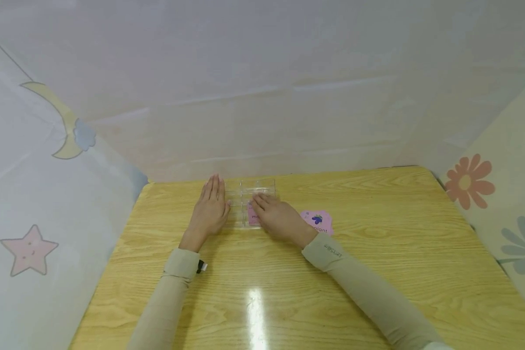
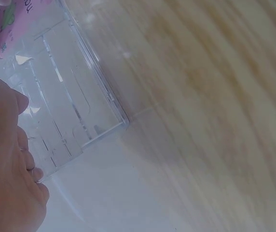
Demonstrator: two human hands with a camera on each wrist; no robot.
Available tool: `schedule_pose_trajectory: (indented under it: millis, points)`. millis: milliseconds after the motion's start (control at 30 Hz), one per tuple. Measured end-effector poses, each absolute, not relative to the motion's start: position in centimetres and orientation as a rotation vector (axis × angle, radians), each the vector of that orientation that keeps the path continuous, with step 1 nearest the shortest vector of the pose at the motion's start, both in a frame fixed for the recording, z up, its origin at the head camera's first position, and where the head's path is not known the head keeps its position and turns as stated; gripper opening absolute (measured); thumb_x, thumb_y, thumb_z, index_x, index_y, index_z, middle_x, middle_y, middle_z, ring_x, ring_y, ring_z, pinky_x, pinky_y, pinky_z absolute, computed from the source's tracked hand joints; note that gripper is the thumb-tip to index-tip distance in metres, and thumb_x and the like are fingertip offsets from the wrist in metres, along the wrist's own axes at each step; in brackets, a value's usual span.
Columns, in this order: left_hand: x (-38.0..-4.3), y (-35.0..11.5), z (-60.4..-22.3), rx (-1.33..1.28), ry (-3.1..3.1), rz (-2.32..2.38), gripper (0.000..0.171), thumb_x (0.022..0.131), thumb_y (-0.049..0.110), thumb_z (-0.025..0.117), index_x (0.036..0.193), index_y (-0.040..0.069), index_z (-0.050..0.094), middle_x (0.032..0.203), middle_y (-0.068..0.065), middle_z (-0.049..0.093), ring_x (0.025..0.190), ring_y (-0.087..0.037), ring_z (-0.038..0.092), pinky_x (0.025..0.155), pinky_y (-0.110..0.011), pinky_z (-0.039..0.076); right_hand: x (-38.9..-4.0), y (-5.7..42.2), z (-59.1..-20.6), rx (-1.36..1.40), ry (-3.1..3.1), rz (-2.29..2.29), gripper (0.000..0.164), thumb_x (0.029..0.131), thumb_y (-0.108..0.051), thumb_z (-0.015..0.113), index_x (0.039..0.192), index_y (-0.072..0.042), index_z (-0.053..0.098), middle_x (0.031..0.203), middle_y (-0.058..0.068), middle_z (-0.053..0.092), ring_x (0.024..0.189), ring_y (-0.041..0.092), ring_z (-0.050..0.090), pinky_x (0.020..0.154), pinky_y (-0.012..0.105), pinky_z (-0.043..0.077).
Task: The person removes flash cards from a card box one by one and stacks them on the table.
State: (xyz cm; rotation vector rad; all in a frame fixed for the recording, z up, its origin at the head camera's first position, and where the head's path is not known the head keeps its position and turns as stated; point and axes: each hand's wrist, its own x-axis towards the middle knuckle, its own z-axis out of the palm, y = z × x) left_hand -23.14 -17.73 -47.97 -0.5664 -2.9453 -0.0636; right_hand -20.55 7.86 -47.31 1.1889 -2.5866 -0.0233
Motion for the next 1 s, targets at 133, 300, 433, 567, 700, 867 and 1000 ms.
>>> schedule_pose_trajectory:
  millis: [133, 300, 433, 567, 700, 867, 1000]
  points:
    - [-23.24, -17.73, -48.08, -0.565, -2.934, -0.058, 0.069, 0.113, 0.030, 0.040, 0.164, -0.011, 0.016, 0.175, -0.029, 0.006, 0.166, -0.041, 0.007, 0.137, -0.053, 0.012, -20.65, 7.85, -47.41, 1.179, -2.588, -0.031, 0.046, 0.107, -0.016, 0.058, 0.149, 0.002, 0.056, 0.155, 0.020, 0.056, 0.146, 0.034, 0.055, 0.121, 0.042, 0.046]
    - [-23.27, -17.72, -48.16, -0.561, -2.929, -0.057, 0.069, 0.113, 0.030, 0.041, 0.164, -0.011, 0.016, 0.175, -0.029, 0.006, 0.166, -0.041, 0.007, 0.137, -0.053, 0.012, -20.81, 7.85, -47.57, 1.172, -2.604, -0.019, 0.046, 0.105, -0.014, 0.058, 0.148, 0.002, 0.056, 0.155, 0.020, 0.056, 0.146, 0.033, 0.055, 0.124, 0.042, 0.043]
    - [-23.20, -17.71, -48.12, -0.563, -2.923, -0.058, 0.069, 0.113, 0.030, 0.041, 0.163, -0.011, 0.017, 0.174, -0.030, 0.006, 0.165, -0.042, 0.008, 0.136, -0.054, 0.012, -20.96, 7.71, -47.67, 1.176, -2.613, -0.035, 0.046, 0.107, -0.014, 0.056, 0.150, 0.002, 0.055, 0.156, 0.020, 0.055, 0.147, 0.033, 0.054, 0.125, 0.042, 0.041]
    - [-23.18, -17.72, -48.12, -0.565, -2.923, -0.058, 0.070, 0.113, 0.030, 0.042, 0.163, -0.011, 0.017, 0.174, -0.030, 0.006, 0.165, -0.042, 0.008, 0.136, -0.054, 0.012, -20.94, 7.62, -47.58, 1.179, -2.617, -0.046, 0.044, 0.108, -0.011, 0.055, 0.149, 0.001, 0.056, 0.155, 0.019, 0.056, 0.146, 0.032, 0.055, 0.125, 0.042, 0.042]
    - [-23.18, -17.74, -48.13, -0.564, -2.925, -0.054, 0.070, 0.112, 0.029, 0.042, 0.164, -0.011, 0.016, 0.174, -0.030, 0.006, 0.165, -0.042, 0.007, 0.136, -0.053, 0.012, -20.84, 7.58, -47.38, 1.182, -2.605, -0.033, 0.042, 0.107, -0.007, 0.057, 0.148, 0.002, 0.058, 0.152, 0.019, 0.059, 0.144, 0.032, 0.057, 0.123, 0.043, 0.045]
    - [-23.22, -17.74, -48.14, -0.565, -2.930, -0.057, 0.070, 0.113, 0.029, 0.041, 0.164, -0.011, 0.015, 0.174, -0.030, 0.005, 0.166, -0.042, 0.006, 0.136, -0.054, 0.012, -20.81, 7.51, -47.41, 1.169, -2.601, -0.034, 0.041, 0.106, -0.004, 0.058, 0.147, 0.001, 0.059, 0.150, 0.018, 0.061, 0.142, 0.032, 0.059, 0.122, 0.042, 0.047]
    - [-23.20, -17.70, -48.13, -0.565, -2.933, -0.061, 0.070, 0.113, 0.030, 0.041, 0.164, -0.011, 0.015, 0.174, -0.030, 0.005, 0.166, -0.041, 0.005, 0.136, -0.054, 0.012, -20.87, 7.51, -47.49, 1.165, -2.606, -0.024, 0.042, 0.105, -0.002, 0.059, 0.147, 0.000, 0.059, 0.150, 0.017, 0.062, 0.141, 0.032, 0.060, 0.121, 0.042, 0.048]
